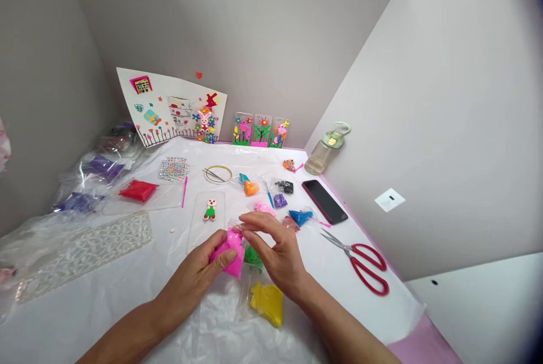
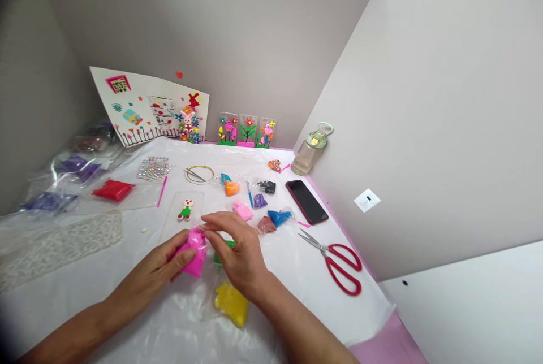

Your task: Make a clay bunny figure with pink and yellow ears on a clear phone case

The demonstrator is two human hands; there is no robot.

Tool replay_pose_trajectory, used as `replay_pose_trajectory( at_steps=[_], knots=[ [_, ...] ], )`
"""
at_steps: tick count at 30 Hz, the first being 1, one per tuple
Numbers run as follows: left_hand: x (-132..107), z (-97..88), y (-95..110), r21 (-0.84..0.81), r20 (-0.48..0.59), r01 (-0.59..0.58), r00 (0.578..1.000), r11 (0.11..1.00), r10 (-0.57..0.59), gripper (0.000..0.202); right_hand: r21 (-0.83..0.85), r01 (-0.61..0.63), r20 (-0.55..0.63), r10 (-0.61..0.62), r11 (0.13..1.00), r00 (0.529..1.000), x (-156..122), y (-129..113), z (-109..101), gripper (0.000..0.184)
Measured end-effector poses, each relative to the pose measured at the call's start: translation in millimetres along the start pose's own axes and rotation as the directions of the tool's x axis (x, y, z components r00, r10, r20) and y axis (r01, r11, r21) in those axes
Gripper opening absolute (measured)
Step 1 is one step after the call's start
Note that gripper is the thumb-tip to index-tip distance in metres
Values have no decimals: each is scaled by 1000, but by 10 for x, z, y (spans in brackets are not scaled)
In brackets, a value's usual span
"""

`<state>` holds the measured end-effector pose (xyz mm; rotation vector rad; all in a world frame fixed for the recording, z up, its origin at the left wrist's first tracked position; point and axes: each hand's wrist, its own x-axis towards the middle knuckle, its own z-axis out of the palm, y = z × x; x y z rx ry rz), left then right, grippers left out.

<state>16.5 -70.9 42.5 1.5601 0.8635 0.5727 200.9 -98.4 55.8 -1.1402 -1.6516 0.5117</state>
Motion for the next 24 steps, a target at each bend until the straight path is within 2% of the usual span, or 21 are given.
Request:
replay_pose_trajectory(
  at_steps=[4,6,9,11,13,14,17,21,24],
  knots=[
    [-9,-2,-18,25,8,-7,1000,1000,7,25,113,-145,100,134,983,986,11,-19,-46,17],
    [-11,-10,-27,31,13,-18,1000,999,17,24,218,-216,83,203,952,976,28,-26,-67,18],
    [-4,-11,-31,48,16,-17,1000,999,16,25,313,-256,24,262,915,965,62,-27,-85,35],
    [3,-6,-24,59,38,-14,999,998,12,26,249,-285,63,279,925,958,77,-25,-84,34],
    [4,-9,-11,83,61,-13,998,996,8,29,167,-291,120,273,942,954,77,-22,-71,13],
    [2,-17,-3,99,68,-16,998,995,10,31,141,-278,136,260,950,956,72,-23,-63,11],
    [-11,-68,21,150,32,-26,999,988,22,35,107,-228,136,213,968,968,49,-35,-41,25],
    [-24,-138,32,186,-76,-68,994,980,83,36,73,-240,248,215,968,945,35,-78,-38,19],
    [-24,-150,21,200,-63,-102,991,975,117,35,53,-249,331,218,967,918,48,-112,-58,14]
  ],
)
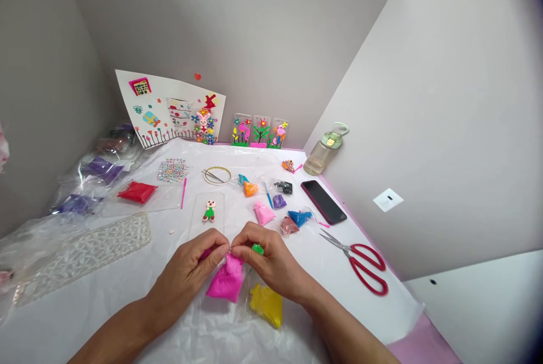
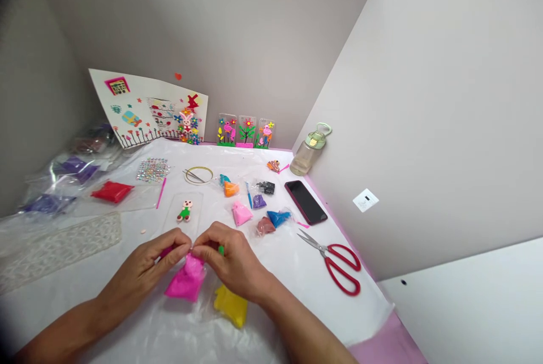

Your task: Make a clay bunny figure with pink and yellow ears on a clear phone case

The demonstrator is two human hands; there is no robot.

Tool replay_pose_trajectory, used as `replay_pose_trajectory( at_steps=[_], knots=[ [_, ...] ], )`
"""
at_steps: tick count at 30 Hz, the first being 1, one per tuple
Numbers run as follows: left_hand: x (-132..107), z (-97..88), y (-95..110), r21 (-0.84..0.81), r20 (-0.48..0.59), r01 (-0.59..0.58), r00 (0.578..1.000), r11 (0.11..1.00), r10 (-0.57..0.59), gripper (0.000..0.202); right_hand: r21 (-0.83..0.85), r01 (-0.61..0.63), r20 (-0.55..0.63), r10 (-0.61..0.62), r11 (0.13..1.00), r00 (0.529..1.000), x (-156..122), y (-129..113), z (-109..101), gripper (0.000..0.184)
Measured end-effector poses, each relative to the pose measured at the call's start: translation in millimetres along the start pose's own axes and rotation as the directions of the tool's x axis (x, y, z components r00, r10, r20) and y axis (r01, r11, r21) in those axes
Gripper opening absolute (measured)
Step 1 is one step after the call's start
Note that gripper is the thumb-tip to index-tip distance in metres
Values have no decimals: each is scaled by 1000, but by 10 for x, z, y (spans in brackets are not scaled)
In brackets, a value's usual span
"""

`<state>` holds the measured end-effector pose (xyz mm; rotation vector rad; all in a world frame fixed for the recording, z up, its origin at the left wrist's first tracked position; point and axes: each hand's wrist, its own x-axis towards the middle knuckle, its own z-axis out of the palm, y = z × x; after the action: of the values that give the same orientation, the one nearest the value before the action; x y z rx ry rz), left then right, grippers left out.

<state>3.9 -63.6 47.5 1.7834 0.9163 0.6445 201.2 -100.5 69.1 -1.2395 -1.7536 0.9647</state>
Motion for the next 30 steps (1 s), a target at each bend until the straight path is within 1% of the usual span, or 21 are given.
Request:
replay_pose_trajectory(
  at_steps=[4,6,8,10,11,13,15,17,18,20,21,22,23,25,27,28,29,30],
  knots=[
    [-6,9,-17,11,-11,14,1000,1000,-14,34,-3,-85,74,85,996,994,2,-2,-31,10],
    [-12,9,-18,4,12,27,1000,1000,-27,32,-17,-114,98,115,993,988,0,14,-31,11],
    [-14,11,-18,3,42,26,999,1000,-27,31,-16,-111,114,112,994,987,-4,27,-18,12],
    [-8,17,-22,-9,48,23,999,1000,-22,31,15,-102,129,99,995,987,-4,31,-5,12],
    [-2,20,-27,-49,37,31,999,998,-30,31,39,-98,130,92,994,987,-1,32,-2,13],
    [13,21,-42,-183,-7,66,998,981,-68,33,90,-86,96,77,992,992,15,42,-12,17],
    [29,6,-54,-310,-66,87,991,947,-112,33,89,-62,3,62,994,998,45,83,-44,21],
    [46,-28,-55,-467,-111,99,979,879,-169,30,-11,-51,-131,50,999,990,87,168,-92,24],
    [57,-50,-49,-567,-112,108,972,817,-206,28,-76,-57,-193,41,995,980,109,226,-118,25],
    [81,-91,-33,-775,-78,127,953,619,-293,22,-197,-83,-281,25,977,959,151,360,-170,25],
    [96,-107,-25,-845,-48,137,943,517,-328,21,-239,-96,-307,19,966,951,168,427,-195,24],
    [110,-117,-19,-886,-25,142,936,441,-352,22,-275,-106,-328,11,956,944,181,486,-217,21],
    [124,-123,-14,-912,-7,145,930,384,-368,24,-317,-115,-351,-4,941,936,191,533,-236,19],
    [143,-113,0,-940,17,145,924,310,-381,29,-390,-126,-394,-42,912,918,196,569,-259,26],
    [137,-68,38,-954,39,147,924,261,-380,33,-466,-91,-418,-128,880,900,183,518,-243,36],
    [120,-30,71,-958,55,153,927,241,-371,35,-522,-42,-410,-207,852,889,167,463,-212,40],
    [95,17,112,-960,81,167,933,223,-350,36,-590,26,-377,-303,807,875,144,394,-162,43],
    [61,72,159,-962,111,183,940,203,-321,38,-664,112,-313,-412,739,856,114,314,-93,46]
  ],
)
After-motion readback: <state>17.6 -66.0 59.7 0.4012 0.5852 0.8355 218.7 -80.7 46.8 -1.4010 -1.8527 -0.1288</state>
